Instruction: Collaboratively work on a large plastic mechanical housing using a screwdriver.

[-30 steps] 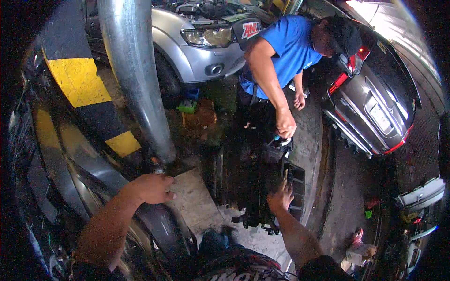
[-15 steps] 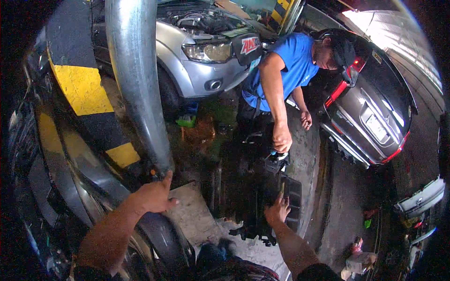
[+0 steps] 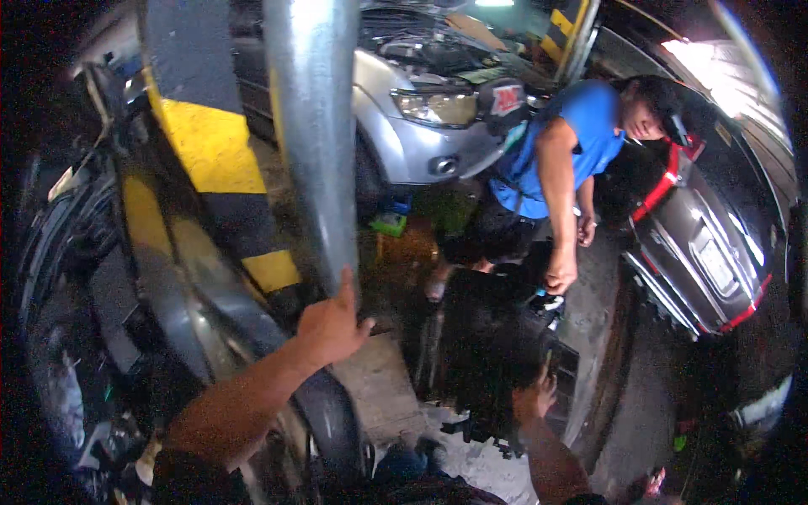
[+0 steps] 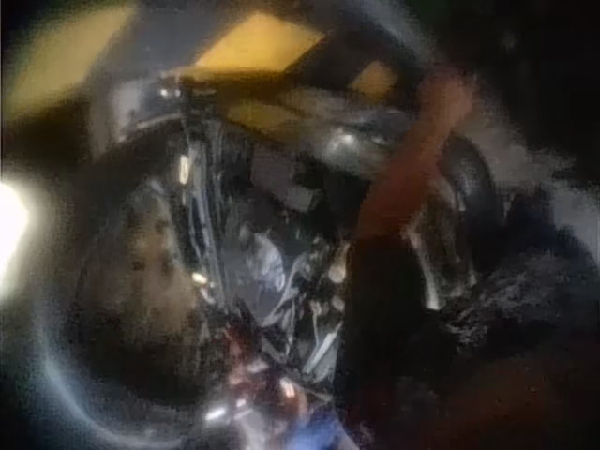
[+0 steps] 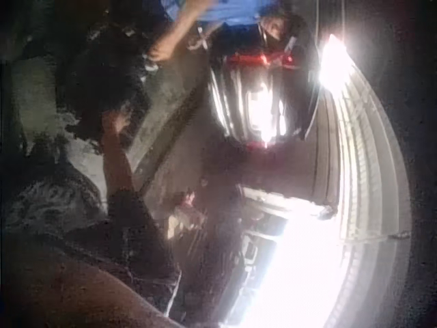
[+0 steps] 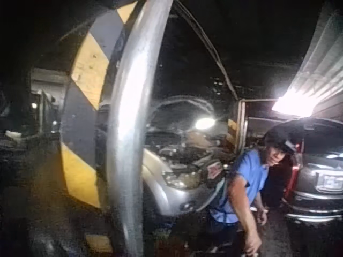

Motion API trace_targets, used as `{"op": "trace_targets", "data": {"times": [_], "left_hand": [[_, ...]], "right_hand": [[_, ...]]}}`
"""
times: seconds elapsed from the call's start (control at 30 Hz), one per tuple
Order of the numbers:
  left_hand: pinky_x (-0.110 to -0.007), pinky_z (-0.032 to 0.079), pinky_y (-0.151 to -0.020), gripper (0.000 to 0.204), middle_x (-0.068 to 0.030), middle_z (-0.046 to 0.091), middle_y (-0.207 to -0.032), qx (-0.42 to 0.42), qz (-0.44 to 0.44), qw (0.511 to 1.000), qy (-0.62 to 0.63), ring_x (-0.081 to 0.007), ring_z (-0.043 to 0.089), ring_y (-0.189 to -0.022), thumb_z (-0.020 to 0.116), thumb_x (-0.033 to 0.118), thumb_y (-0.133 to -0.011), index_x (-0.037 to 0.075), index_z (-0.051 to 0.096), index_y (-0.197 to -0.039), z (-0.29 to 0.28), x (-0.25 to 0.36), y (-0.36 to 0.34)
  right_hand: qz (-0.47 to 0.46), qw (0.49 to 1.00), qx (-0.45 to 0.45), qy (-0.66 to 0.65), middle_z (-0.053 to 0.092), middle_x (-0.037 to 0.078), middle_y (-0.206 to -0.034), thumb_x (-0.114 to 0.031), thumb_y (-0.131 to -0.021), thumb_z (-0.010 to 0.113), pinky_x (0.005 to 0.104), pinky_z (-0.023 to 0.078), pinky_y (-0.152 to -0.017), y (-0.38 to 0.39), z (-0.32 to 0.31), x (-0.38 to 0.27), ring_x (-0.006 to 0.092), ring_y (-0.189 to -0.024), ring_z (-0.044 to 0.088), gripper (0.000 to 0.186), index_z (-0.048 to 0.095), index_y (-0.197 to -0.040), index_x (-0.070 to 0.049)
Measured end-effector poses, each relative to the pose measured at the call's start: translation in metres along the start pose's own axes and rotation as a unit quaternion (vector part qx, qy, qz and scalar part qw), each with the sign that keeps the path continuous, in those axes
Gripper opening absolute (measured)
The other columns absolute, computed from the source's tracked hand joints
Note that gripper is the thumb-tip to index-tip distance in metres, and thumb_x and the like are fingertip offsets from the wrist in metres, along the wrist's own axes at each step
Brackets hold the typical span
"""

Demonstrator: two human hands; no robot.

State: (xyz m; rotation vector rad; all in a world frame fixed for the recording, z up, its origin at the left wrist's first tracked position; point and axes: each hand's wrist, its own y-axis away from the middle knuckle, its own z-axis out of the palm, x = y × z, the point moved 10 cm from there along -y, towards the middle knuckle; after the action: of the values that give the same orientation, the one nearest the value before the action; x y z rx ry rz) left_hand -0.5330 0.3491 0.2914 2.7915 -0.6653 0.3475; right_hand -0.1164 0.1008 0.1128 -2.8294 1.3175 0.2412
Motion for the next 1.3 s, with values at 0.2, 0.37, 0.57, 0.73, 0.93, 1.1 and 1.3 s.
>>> {"op": "trace_targets", "data": {"times": [0.2, 0.37, 0.57, 0.73, 0.93, 1.1, 1.3], "left_hand": [[-0.049, 0.055, -0.074, 0.102, -0.0281, 0.067, -0.090, 0.122, 0.084, 0.989, -0.005, -0.0423, 0.066, -0.078, 0.067, 0.036, -0.085, -0.012, 0.003, -0.148, -0.035, 0.037, 0.019], [-0.046, 0.054, -0.073, 0.104, -0.0260, 0.065, -0.098, 0.219, 0.242, 0.945, -0.019, -0.0382, 0.065, -0.079, 0.072, 0.031, -0.081, -0.012, 0.007, -0.148, -0.074, 0.100, 0.064], [-0.041, 0.055, -0.070, 0.104, -0.0195, 0.068, -0.093, 0.292, 0.298, 0.908, 0.042, -0.0335, 0.067, -0.079, 0.074, 0.030, -0.080, -0.012, 0.009, -0.149, -0.119, 0.128, 0.104], [-0.044, 0.055, -0.070, 0.102, -0.0203, 0.069, -0.087, 0.241, 0.176, 0.953, 0.042, -0.0365, 0.068, -0.077, 0.070, 0.035, -0.083, -0.014, 0.008, -0.148, -0.101, 0.083, 0.061], [-0.050, 0.055, -0.061, 0.095, -0.0222, 0.068, -0.079, 0.144, -0.044, 0.988, 0.020, -0.0391, 0.068, -0.067, 0.060, 0.038, -0.087, -0.016, 0.008, -0.146, -0.042, -0.029, 0.001], [-0.049, 0.055, -0.059, 0.090, -0.0221, 0.068, -0.078, 0.102, 0.014, 0.995, -0.012, -0.0373, 0.068, -0.066, 0.058, 0.032, -0.087, -0.016, 0.011, -0.146, -0.013, -0.012, -0.007], [-0.049, 0.054, -0.060, 0.089, -0.0228, 0.069, -0.081, 0.089, 0.024, 0.995, -0.032, -0.0376, 0.068, -0.069, 0.058, 0.023, -0.083, -0.016, 0.009, -0.147, -0.015, 0.000, -0.006]], "right_hand": [[-0.006, 1.000, 0.008, -0.008, 0.027, 0.018, -0.154, -0.033, -0.077, 0.076, 0.0611, 0.023, -0.112, -0.005, 0.008, 0.004, 0.0363, -0.146, 0.017, 0.101, 0.015, -0.154, -0.011], [-0.005, 0.999, 0.019, 0.029, 0.027, 0.017, -0.155, -0.029, -0.077, 0.076, 0.0626, 0.022, -0.112, -0.005, 0.005, 0.007, 0.0361, -0.146, 0.017, 0.103, 0.011, -0.155, -0.012], [0.011, 0.997, -0.021, 0.072, 0.022, 0.008, -0.160, -0.042, -0.078, 0.072, 0.0654, 0.027, -0.108, -0.008, 0.014, 0.014, 0.0339, -0.147, 0.017, 0.103, 0.011, -0.155, -0.011], [-0.022, 0.999, -0.040, -0.001, 0.015, 0.018, -0.159, -0.037, -0.080, 0.074, 0.0655, 0.019, -0.112, -0.008, 0.015, 0.011, 0.0353, -0.149, 0.005, 0.102, 0.010, -0.155, -0.010], [-0.002, 0.999, -0.043, 0.016, 0.020, 0.019, -0.158, -0.045, -0.079, 0.073, 0.0657, 0.020, -0.111, -0.011, 0.007, 0.008, 0.0406, -0.147, 0.008, 0.105, 0.009, -0.154, -0.008], [-0.217, 0.972, 0.001, -0.089, 0.057, 0.028, -0.119, -0.038, -0.080, 0.072, 0.0509, 0.044, -0.096, 0.014, -0.047, -0.094, 0.0425, -0.112, 0.054, 0.098, 0.016, -0.152, -0.001], [-0.345, 0.924, -0.152, -0.059, 0.068, 0.025, -0.086, -0.021, -0.086, 0.060, 0.0494, 0.053, -0.073, 0.086, -0.091, -0.288, 0.0401, -0.081, 0.068, 0.087, 0.007, -0.153, -0.001]]}}
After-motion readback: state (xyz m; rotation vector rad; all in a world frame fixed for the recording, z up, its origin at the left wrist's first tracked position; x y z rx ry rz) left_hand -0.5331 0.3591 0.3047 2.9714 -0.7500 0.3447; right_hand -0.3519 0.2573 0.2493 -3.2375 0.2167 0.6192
